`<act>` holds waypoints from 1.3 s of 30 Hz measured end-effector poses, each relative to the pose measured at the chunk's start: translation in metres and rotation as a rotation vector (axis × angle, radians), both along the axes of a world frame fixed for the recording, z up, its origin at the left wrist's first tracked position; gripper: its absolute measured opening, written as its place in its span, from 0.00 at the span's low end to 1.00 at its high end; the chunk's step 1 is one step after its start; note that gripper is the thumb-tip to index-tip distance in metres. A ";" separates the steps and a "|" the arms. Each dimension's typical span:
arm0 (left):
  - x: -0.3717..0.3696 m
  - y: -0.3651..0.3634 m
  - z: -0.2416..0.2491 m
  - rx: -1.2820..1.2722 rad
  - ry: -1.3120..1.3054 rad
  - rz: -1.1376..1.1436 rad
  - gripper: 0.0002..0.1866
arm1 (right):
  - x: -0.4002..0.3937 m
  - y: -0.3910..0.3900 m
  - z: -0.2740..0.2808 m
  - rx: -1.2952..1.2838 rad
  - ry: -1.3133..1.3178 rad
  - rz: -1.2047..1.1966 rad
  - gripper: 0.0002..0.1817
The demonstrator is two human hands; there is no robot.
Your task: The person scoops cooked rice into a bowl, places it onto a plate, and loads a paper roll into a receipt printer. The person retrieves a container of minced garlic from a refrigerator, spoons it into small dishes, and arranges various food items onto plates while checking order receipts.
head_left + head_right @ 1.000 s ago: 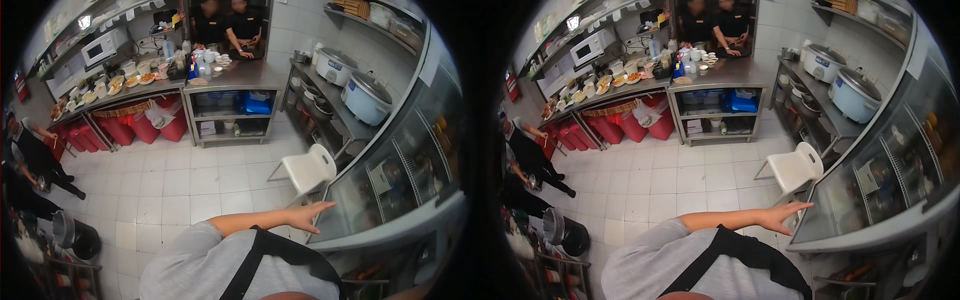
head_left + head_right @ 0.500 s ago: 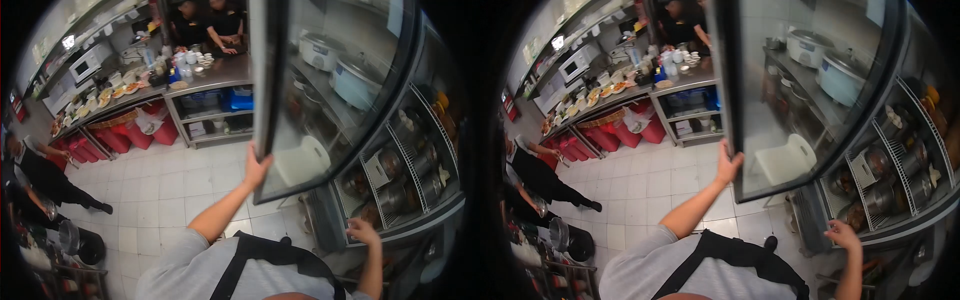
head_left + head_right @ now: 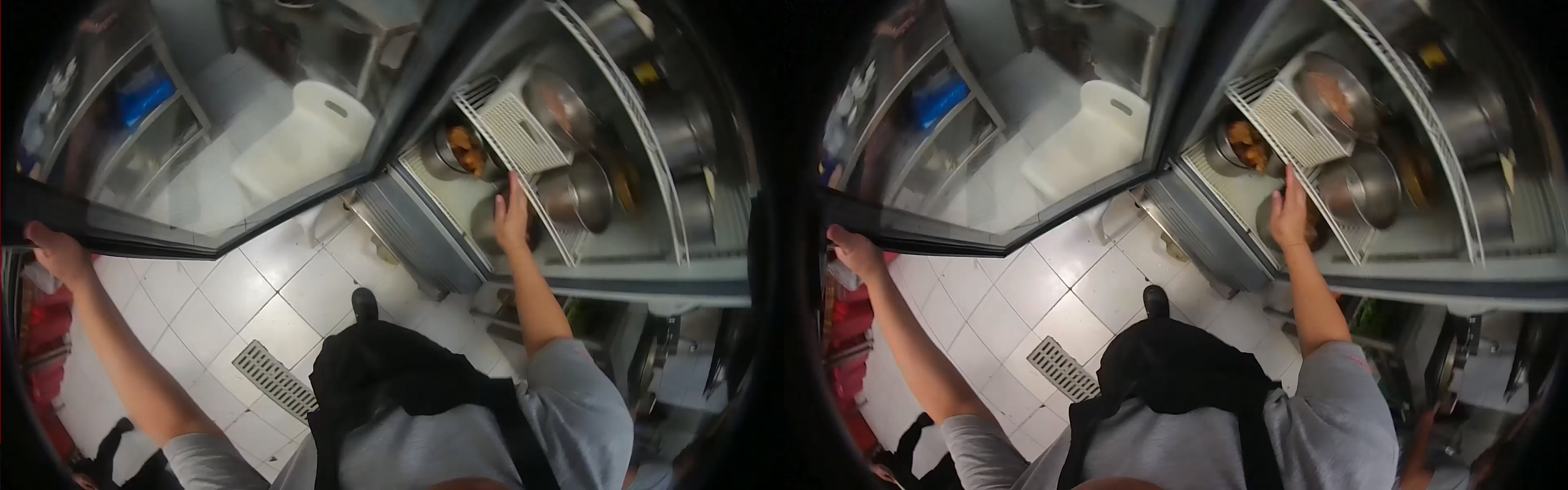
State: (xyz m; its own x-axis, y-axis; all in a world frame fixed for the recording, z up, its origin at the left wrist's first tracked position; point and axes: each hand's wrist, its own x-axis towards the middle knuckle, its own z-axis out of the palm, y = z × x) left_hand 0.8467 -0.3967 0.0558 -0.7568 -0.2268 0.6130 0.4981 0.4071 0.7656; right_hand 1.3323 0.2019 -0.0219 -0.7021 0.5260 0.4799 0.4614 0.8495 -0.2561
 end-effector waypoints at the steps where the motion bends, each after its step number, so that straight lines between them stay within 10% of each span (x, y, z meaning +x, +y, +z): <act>1: -0.030 -0.026 -0.026 -0.029 0.028 -0.024 0.29 | -0.013 0.016 -0.011 0.073 -0.023 0.018 0.26; 5: 0.033 0.023 0.039 0.046 0.123 0.002 0.33 | -0.027 0.059 -0.055 -0.278 0.120 -0.108 0.20; 7: 0.067 0.057 0.066 0.117 0.191 -0.043 0.35 | -0.013 0.053 -0.070 0.239 0.007 0.269 0.23; 9: 0.086 0.072 0.072 0.202 0.192 -0.099 0.37 | 0.003 0.036 -0.100 -0.267 0.103 0.231 0.22; 11: 0.085 0.067 0.068 0.284 0.149 -0.153 0.37 | 0.013 0.101 -0.143 0.127 0.120 0.186 0.22; 14: 0.088 0.078 0.067 0.257 0.171 -0.181 0.36 | -0.001 0.210 -0.164 0.042 -0.594 -0.500 0.23; 17: 0.093 0.078 0.066 0.311 0.168 -0.152 0.36 | -0.023 0.258 -0.176 -0.037 -0.578 -0.611 0.23; 39: 0.127 0.087 0.069 0.323 0.197 -0.022 0.34 | -0.057 0.284 -0.200 -0.100 -0.506 -0.659 0.21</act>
State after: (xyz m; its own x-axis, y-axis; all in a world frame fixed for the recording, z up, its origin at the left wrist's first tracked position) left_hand 0.9734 -0.3101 0.1244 -0.6386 -0.4167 0.6470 0.6545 0.1480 0.7414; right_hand 1.2757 0.4857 -0.2220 -0.3538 0.9277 0.1189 0.9353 0.3495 0.0558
